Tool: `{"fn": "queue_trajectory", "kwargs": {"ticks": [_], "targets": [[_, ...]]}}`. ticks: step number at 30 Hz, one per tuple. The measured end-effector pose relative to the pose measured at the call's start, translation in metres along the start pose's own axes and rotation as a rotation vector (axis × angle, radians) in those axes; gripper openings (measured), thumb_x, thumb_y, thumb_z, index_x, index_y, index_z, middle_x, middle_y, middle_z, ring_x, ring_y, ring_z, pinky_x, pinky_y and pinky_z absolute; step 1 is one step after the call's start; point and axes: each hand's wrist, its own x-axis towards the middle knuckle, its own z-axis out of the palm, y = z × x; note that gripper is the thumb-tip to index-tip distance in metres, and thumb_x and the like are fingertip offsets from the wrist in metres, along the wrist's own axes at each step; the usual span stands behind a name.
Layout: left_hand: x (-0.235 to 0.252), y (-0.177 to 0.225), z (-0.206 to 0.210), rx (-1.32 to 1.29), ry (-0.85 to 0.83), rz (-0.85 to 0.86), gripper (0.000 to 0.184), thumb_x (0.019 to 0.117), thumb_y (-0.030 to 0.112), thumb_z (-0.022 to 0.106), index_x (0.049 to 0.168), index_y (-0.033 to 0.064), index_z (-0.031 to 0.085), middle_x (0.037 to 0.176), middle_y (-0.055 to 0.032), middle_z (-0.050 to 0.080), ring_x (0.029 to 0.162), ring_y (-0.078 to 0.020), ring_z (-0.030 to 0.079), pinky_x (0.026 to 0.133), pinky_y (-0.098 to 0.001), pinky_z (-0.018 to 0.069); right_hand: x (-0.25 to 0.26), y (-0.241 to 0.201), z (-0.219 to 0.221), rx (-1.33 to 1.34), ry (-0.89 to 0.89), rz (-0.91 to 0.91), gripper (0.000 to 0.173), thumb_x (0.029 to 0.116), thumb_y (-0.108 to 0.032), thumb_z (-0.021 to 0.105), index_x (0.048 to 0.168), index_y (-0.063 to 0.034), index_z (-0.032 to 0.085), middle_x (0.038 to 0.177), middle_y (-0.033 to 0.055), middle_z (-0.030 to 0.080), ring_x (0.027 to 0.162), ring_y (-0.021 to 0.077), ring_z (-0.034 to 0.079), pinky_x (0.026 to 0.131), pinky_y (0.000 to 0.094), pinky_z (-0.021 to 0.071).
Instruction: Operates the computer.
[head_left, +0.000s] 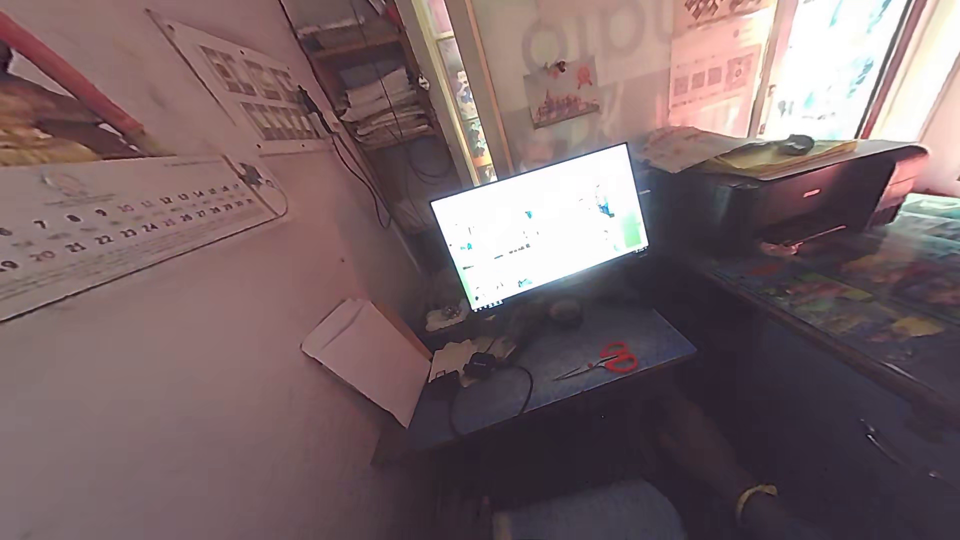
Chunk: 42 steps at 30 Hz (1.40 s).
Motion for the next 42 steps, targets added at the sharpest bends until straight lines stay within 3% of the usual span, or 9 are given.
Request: {"fn": "queue_trajectory", "kwargs": {"ticks": [5, 42], "targets": [[-0.0007, -0.0018, 0.003, -0.044, 0.031, -0.007, 0.042, 0.1019, 0.037, 0.057, 0.107, 0.0003, 0.076, 0.138, -0.0215, 0.062, 0.129, -0.0419, 0.059, 0.108, -0.0558, 0.0462, 0.0, -0.0042, -0.0074, 0.034, -0.044, 0.044, 0.065, 0.0954, -0.041, 0.061, 0.149, -0.0063, 0.051, 0.153, 0.0208, 0.049, 0.143, 0.0362, 0.046, 0.118, 0.0505, 0.0388], [-0.0011, -0.0021, 0.0015, -0.111, 0.026, 0.006, 0.041, 0.1023, 0.037, 0.057, 0.107, 0.0003, 0.076, 0.14, -0.0216, 0.061, 0.13, -0.0421, 0.057, 0.11, -0.0562, 0.0447, 0.0, -0.0038, -0.004, 0.029, -0.042, 0.036, 0.063, 0.0965, -0.04, 0.058, 0.15, -0.0088, 0.05, 0.156, 0.0176, 0.047, 0.145, 0.0349, 0.044, 0.118, 0.0502, 0.0379]]}}
